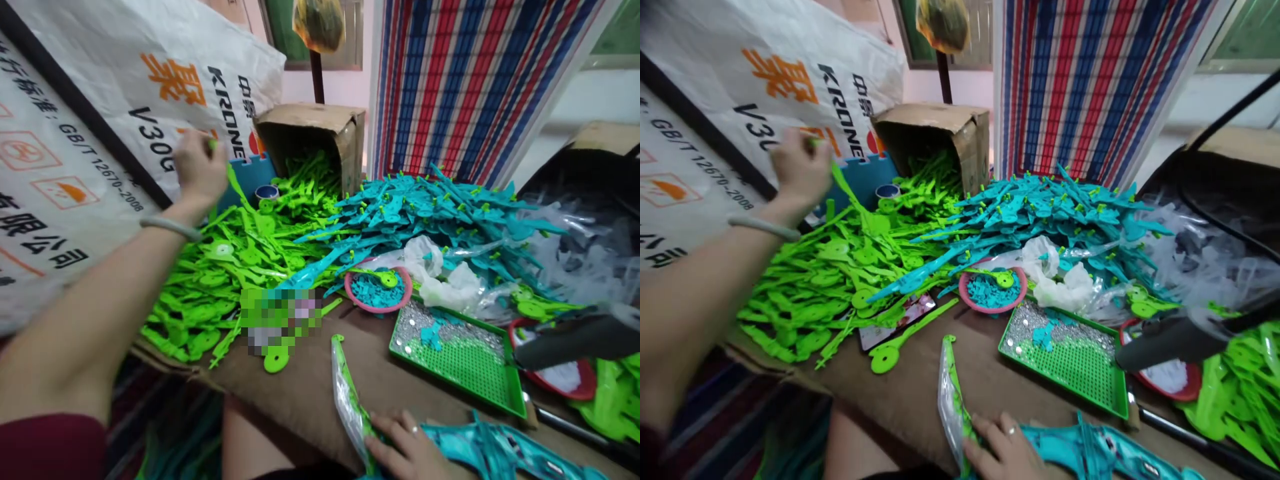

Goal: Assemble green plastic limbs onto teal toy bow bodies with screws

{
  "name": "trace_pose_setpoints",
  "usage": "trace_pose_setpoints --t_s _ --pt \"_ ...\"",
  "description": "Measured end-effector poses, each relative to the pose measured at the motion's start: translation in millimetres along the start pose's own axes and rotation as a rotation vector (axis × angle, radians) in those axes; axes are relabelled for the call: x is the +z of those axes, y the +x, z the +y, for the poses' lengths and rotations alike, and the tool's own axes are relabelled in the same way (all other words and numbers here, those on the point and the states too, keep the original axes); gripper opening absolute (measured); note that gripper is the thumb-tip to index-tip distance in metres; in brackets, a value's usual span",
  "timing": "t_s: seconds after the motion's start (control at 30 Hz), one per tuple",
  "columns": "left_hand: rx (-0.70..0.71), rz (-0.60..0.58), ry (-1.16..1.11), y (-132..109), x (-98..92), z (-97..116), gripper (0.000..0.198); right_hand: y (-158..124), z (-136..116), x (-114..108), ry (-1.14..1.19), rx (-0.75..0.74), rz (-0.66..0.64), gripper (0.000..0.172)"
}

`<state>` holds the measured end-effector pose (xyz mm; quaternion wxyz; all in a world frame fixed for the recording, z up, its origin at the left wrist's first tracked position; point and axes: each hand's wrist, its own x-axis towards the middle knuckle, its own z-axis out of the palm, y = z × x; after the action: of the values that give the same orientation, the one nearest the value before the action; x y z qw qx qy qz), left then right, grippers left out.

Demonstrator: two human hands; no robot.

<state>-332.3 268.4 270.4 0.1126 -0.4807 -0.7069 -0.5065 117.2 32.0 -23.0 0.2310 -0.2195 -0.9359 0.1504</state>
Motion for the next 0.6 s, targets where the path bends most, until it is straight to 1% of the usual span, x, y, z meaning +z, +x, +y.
trace_pose_setpoints --t_s 0.07,0.1,0.13,0.2,0.27,0.3,0.33,0.37,0.4,0.47,0.53,0.6 --pt "-0.022 -0.101 -0.021 -10.4 -3.5 14.7 0.029 6.7 -12.1 -24.1 -0.021 0.023 -0.014 0.071" --pt "-0.032 -0.142 -0.041 -22.3 -5.8 25.0 0.03 10.5 -19.7 -36.5 -0.012 0.047 0.002 0.072" --pt "-0.038 -0.18 -0.067 -39.5 -9.2 37.0 0.032 14.9 -27.6 -48.6 0.001 0.062 0.035 0.071" --pt "-0.015 -0.273 -0.122 -88.4 -19.5 63.3 0.033 25.5 -42.0 -70.3 0.014 0.062 0.139 0.066" --pt "0.019 -0.484 -0.189 -148.9 -31.4 87.9 0.03 37.9 -51.6 -87.4 0.0 0.05 0.223 0.062" --pt "0.016 -0.582 -0.264 -178.9 -36.1 97.9 0.026 43.9 -53.7 -93.7 -0.011 0.021 0.227 0.059" --pt "-0.017 -0.666 -0.353 -206.3 -39.0 105.7 0.024 49.3 -54.0 -98.2 -0.019 -0.022 0.204 0.053" --pt "-0.064 -0.716 -0.432 -230.0 -39.7 111.0 0.021 53.5 -52.8 -100.8 -0.019 -0.081 0.162 0.048" --pt "-0.12 -0.736 -0.504 -249.3 -38.0 113.6 0.019 56.3 -50.4 -101.6 -0.011 -0.122 0.111 0.045" --pt "-0.254 -0.715 -0.617 -275.7 -28.6 111.1 0.015 57.5 -44.6 -100.0 0.037 -0.138 0.045 0.044" --pt "-0.393 -0.657 -0.689 -289.6 -15.3 102.7 0.013 54.6 -39.8 -98.3 0.102 -0.102 0.041 0.046" --pt "-0.516 -0.609 -0.749 -296.6 -2.2 93.5 0.014 50.9 -36.9 -99.5 0.159 -0.082 0.049 0.047"
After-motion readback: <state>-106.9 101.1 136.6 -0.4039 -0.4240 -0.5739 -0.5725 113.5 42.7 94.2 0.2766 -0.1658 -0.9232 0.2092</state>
